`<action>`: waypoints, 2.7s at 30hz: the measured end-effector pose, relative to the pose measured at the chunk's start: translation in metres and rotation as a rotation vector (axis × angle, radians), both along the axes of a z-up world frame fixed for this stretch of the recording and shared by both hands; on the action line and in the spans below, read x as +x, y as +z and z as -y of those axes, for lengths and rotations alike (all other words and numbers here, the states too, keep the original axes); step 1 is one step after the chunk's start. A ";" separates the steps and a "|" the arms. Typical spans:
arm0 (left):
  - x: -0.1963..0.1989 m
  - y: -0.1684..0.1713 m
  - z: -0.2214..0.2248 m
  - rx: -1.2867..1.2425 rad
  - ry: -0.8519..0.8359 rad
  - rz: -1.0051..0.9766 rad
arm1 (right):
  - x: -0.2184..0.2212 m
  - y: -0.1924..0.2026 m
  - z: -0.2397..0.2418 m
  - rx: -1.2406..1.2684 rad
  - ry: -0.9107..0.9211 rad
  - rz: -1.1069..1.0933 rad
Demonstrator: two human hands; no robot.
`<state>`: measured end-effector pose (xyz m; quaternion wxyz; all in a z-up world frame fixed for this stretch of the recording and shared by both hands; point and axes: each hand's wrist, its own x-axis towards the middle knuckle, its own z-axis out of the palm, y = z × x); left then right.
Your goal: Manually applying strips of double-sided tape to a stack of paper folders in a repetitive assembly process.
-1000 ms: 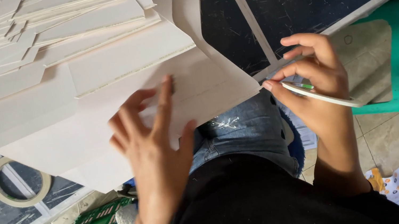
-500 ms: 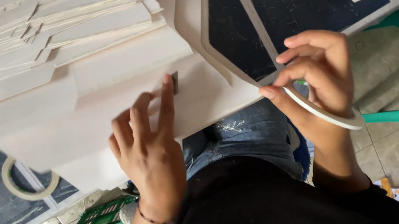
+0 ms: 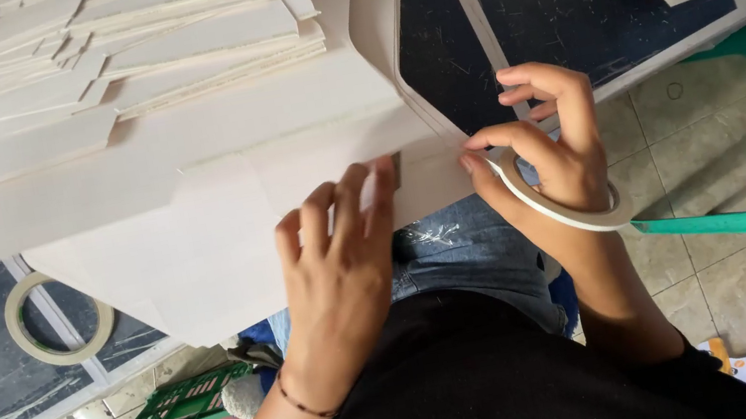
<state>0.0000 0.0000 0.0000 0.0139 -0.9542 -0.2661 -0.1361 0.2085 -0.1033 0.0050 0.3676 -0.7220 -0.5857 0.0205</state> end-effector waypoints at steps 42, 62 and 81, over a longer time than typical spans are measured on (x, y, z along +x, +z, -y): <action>-0.055 0.016 -0.025 -0.599 0.258 0.190 | -0.083 -0.001 -0.030 -0.097 0.235 -0.191; -0.039 0.011 -0.017 -0.514 0.249 0.182 | 0.009 0.002 0.028 -0.053 -0.101 -0.104; -0.021 0.004 -0.034 -0.055 0.199 0.178 | -0.005 0.026 0.001 0.063 -0.042 -0.078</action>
